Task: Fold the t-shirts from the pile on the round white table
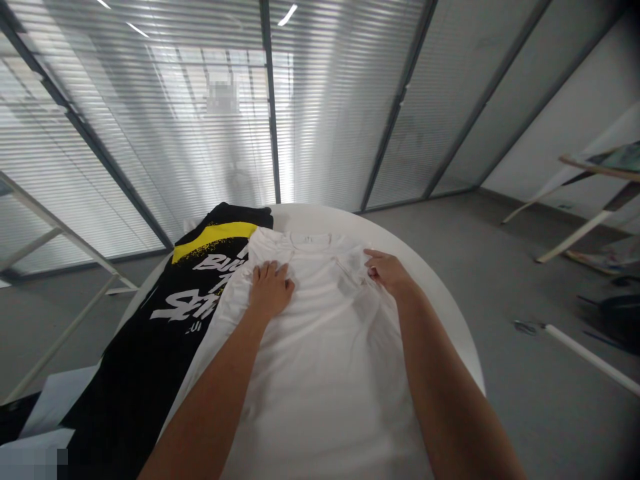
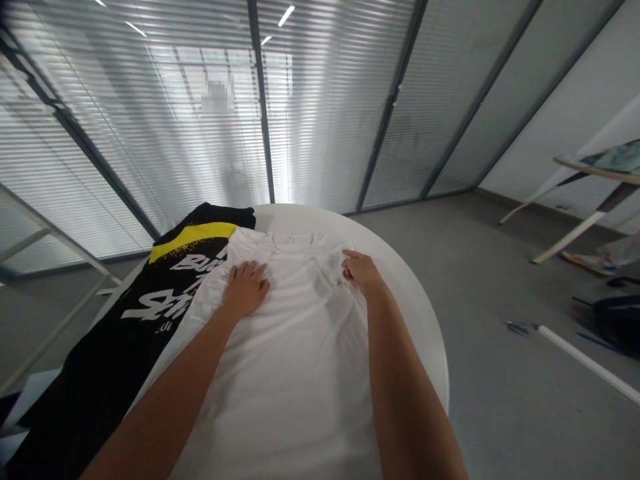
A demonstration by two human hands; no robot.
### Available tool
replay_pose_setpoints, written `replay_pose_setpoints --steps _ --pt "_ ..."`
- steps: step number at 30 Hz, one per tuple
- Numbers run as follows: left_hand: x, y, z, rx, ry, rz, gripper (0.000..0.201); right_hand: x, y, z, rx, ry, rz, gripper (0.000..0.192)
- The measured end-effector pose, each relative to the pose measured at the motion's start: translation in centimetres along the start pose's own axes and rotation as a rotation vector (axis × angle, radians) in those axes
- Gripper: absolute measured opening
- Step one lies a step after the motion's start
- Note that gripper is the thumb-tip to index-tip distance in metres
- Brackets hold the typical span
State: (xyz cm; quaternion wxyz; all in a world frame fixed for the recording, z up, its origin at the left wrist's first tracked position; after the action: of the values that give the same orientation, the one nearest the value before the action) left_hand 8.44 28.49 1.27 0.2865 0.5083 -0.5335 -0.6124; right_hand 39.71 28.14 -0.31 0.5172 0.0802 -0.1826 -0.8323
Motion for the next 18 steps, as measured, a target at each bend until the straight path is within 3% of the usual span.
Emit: replay_pose_setpoints --steps 5,13,18 --pt "0.0 0.0 0.1 0.007 0.0 -0.014 0.05 0.5 -0.2 0.3 -0.068 -0.017 -0.014 0.064" --pt "-0.1 -0.1 0.1 0.005 -0.004 -0.015 0.05 -0.3 1.1 1.8 0.308 0.221 -0.126 0.053" --pt "-0.1 -0.2 0.1 -0.001 -0.005 0.0 0.051 -0.3 1.2 1.2 0.221 0.177 -0.093 0.066"
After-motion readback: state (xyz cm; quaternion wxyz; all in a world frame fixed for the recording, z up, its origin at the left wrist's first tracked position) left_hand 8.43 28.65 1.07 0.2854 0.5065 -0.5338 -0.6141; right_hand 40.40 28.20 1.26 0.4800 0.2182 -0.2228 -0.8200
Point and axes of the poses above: each hand's wrist, its own x-axis away from the middle knuckle, its own y-axis out of the back of the hand, z = x × y, the point moved 10 cm from there along -x, towards the middle knuckle, and after that the axes turned 3 degrees about -z, right-handed, at the moved point
